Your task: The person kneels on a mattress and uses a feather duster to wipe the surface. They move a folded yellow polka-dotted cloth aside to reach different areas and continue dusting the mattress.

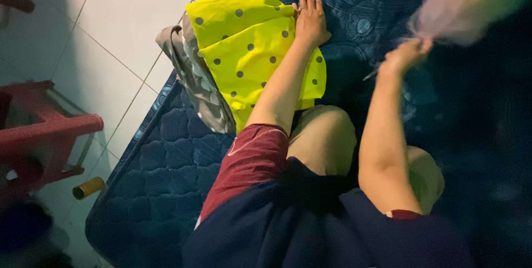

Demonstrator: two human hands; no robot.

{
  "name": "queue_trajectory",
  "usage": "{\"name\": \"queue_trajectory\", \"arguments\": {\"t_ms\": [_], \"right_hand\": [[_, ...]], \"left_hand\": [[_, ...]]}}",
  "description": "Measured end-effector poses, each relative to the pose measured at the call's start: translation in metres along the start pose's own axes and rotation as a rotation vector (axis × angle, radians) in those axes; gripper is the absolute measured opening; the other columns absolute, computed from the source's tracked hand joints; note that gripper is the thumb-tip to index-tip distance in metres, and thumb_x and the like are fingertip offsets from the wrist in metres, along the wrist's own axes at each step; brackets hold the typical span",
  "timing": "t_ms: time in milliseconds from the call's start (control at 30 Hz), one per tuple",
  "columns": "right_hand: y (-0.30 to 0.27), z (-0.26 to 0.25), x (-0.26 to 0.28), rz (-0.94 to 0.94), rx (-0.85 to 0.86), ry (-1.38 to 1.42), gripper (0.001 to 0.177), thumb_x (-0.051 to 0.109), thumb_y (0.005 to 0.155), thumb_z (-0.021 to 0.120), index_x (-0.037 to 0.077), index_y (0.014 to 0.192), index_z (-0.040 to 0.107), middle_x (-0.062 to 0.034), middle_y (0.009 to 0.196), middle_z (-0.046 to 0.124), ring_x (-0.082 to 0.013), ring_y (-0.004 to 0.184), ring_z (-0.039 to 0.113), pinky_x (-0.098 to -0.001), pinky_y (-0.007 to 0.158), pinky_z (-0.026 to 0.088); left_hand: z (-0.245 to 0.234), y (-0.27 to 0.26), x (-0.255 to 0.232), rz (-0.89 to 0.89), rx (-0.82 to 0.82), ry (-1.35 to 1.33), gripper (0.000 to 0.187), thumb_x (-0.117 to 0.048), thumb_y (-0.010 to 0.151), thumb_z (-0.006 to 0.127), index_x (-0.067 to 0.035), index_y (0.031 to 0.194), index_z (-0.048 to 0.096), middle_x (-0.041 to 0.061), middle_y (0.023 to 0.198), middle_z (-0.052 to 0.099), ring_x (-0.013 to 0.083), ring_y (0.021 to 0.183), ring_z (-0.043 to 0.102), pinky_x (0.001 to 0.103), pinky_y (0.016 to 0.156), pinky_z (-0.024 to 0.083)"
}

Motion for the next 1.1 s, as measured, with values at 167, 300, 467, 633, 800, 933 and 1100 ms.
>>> {"name": "queue_trajectory", "arguments": {"t_ms": [167,300,467,633,800,933,1100], "right_hand": [[-0.064,0.110,0.002,-0.095,0.315,-0.223,0.034,0.022,0.106,0.049,0.012,0.136,0.062,-0.0023,0.075,0.055,-0.0074,0.047,0.042,-0.0243,0.034,0.032],[-0.092,0.198,-0.004,-0.271,0.756,-0.243,0.033,0.010,0.102,0.049,0.004,0.128,0.067,0.0025,0.080,0.062,-0.0071,0.054,0.047,-0.0267,0.042,0.035],[-0.123,0.266,-0.004,-0.423,1.069,-0.355,0.029,0.007,0.097,0.056,0.001,0.121,0.070,-0.0008,0.076,0.066,-0.0060,0.060,0.055,-0.0264,0.051,0.045],[-0.162,0.261,0.048,-0.897,1.033,-0.265,0.028,0.005,0.103,0.053,-0.001,0.126,0.069,-0.0104,0.100,0.071,-0.0116,0.086,0.063,-0.0304,0.073,0.051],[-0.149,0.243,0.062,-0.838,0.973,-0.298,0.025,0.011,0.106,0.053,0.000,0.123,0.068,-0.0074,0.095,0.069,-0.0113,0.083,0.063,-0.0305,0.070,0.050],[-0.101,0.191,0.065,-0.715,0.762,-0.384,0.025,0.015,0.113,0.049,0.003,0.129,0.064,-0.0077,0.095,0.055,-0.0136,0.078,0.051,-0.0336,0.067,0.046],[0.003,0.097,0.074,-0.727,0.294,-0.315,0.037,0.019,0.114,0.044,0.006,0.148,0.051,-0.0154,0.124,0.068,-0.0192,0.100,0.069,-0.0340,0.085,0.060]], "left_hand": [[-0.012,-0.006,-0.002,0.019,-0.008,-0.042,0.127,-0.037,0.055,0.095,0.000,0.155,0.025,0.021,0.165,0.016,0.0465,0.153,0.016,0.065,0.122,0.023],[-0.008,-0.004,-0.004,0.029,0.025,-0.010,0.110,-0.039,0.067,0.087,-0.004,0.154,0.029,0.024,0.163,0.018,0.0497,0.151,0.018,0.067,0.119,0.023],[0.041,0.009,0.010,0.054,0.101,-0.094,0.078,-0.045,0.087,0.068,-0.019,0.156,0.041,0.015,0.162,0.034,0.0404,0.157,0.030,0.070,0.131,0.016],[0.047,0.018,0.010,0.095,-0.107,-0.096,0.085,-0.053,0.084,0.069,-0.014,0.152,0.037,0.020,0.160,0.026,0.0559,0.149,0.021,0.069,0.120,0.015],[0.009,0.005,0.001,0.048,-0.117,-0.027,0.103,-0.046,0.072,0.084,-0.006,0.151,0.032,0.024,0.161,0.021,0.0544,0.149,0.020,0.069,0.116,0.020],[-0.011,0.005,-0.004,-0.033,0.090,0.030,0.125,-0.037,0.056,0.096,-0.004,0.154,0.027,0.019,0.164,0.020,0.0466,0.151,0.021,0.064,0.119,0.028],[-0.034,0.018,0.001,-0.032,0.007,0.014,0.125,-0.035,0.055,0.096,-0.009,0.157,0.028,0.017,0.165,0.022,0.0427,0.151,0.027,0.061,0.121,0.031]]}}
Point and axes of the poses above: each hand's wrist, its own y-axis towards the middle knuckle, its own z-axis out of the palm, x = y × z, the point moved 7 cm from there along y, towards the middle knuckle
